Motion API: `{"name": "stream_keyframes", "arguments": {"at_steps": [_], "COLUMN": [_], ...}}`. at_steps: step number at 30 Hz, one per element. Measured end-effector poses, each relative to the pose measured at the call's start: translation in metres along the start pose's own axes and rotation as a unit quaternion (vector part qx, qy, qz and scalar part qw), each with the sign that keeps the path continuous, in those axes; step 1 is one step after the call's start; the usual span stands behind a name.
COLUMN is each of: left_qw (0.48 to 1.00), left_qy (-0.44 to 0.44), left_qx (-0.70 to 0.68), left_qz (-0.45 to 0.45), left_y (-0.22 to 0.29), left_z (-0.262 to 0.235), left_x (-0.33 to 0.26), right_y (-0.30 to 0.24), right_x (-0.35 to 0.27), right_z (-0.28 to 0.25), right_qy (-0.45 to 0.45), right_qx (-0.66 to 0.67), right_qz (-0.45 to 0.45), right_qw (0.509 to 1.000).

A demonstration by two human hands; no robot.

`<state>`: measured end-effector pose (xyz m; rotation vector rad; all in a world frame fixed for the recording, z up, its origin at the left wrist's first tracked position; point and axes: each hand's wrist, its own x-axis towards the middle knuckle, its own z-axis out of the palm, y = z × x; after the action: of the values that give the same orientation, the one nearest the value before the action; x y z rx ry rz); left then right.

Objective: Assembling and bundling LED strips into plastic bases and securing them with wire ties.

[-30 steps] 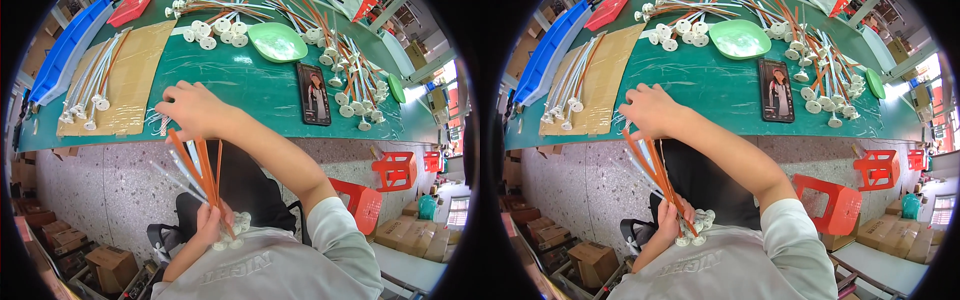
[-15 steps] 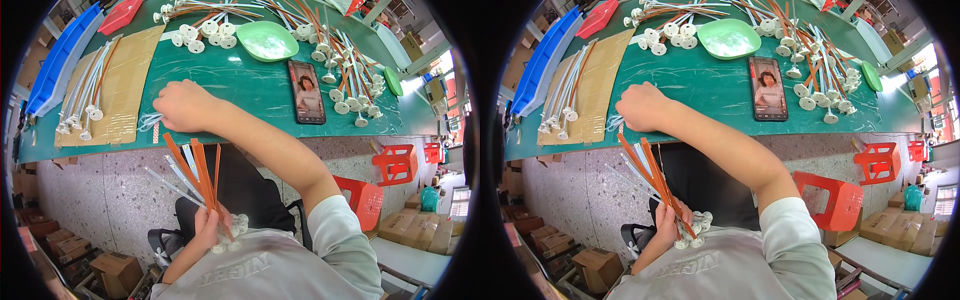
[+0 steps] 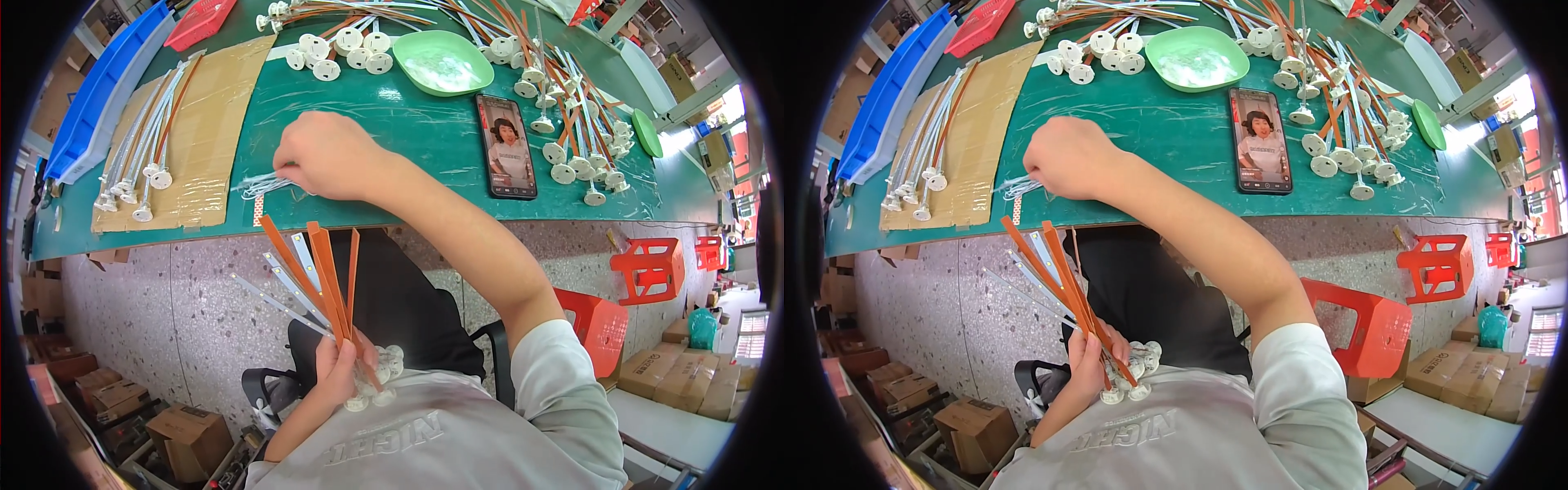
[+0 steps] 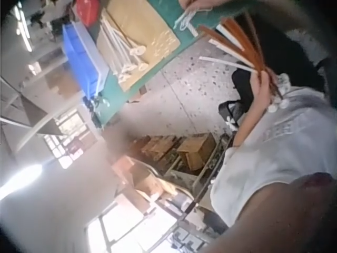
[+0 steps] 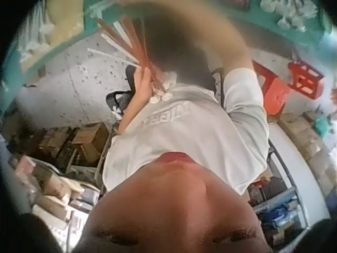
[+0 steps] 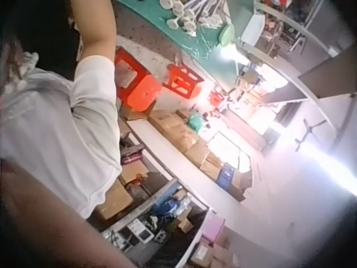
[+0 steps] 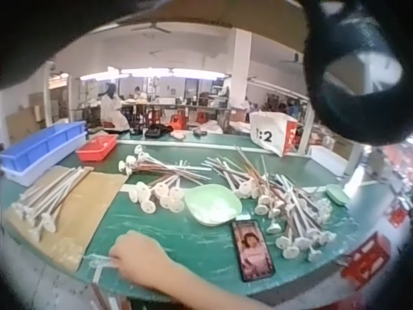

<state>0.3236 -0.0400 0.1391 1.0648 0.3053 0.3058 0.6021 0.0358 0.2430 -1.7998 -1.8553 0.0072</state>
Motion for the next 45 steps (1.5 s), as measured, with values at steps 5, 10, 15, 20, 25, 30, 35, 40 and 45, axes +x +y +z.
{"name": "stream_keyframes", "arguments": {"at_steps": [5, 10, 15, 20, 25, 30, 35, 40, 45], "left_qw": [1.000, 0.999, 0.999, 0.999, 0.999, 0.999, 1.000, 0.999, 0.992], "left_qy": [0.008, 0.009, -0.007, 0.038, 0.044, 0.040, -0.002, 0.002, -0.122], "left_qx": [0.027, 0.032, 0.044, 0.007, 0.001, -0.007, -0.009, -0.040, 0.010], "left_qz": [0.002, -0.006, -0.007, -0.024, -0.023, -0.019, 0.016, 0.017, 0.006], "left_y": [0.000, -0.001, -0.001, -0.001, 0.002, 0.002, -0.007, 0.007, -0.001], "left_z": [0.002, 0.000, 0.002, 0.002, 0.005, 0.007, 0.001, 0.014, 0.004], "left_x": [-0.002, -0.005, -0.004, -0.004, -0.004, -0.002, -0.003, -0.004, -0.002], "right_y": [0.016, 0.007, 0.007, 0.010, 0.005, 0.003, -0.009, -0.052, -0.079], "right_x": [-0.006, -0.005, -0.008, -0.005, -0.010, -0.006, -0.008, -0.095, -0.167], "right_z": [-0.005, -0.015, -0.015, -0.002, -0.008, -0.014, -0.035, -0.024, -0.006], "right_qy": [0.102, 0.079, 0.071, 0.069, 0.085, 0.076, 0.190, 0.077, -0.096], "right_qx": [0.041, 0.097, 0.071, 0.041, 0.045, 0.152, 0.661, 0.563, 0.463], "right_qz": [-0.005, 0.039, 0.038, 0.033, 0.057, 0.073, 0.249, 0.192, 0.190], "right_qw": [0.994, 0.991, 0.994, 0.996, 0.994, 0.983, 0.682, 0.800, 0.860]}}
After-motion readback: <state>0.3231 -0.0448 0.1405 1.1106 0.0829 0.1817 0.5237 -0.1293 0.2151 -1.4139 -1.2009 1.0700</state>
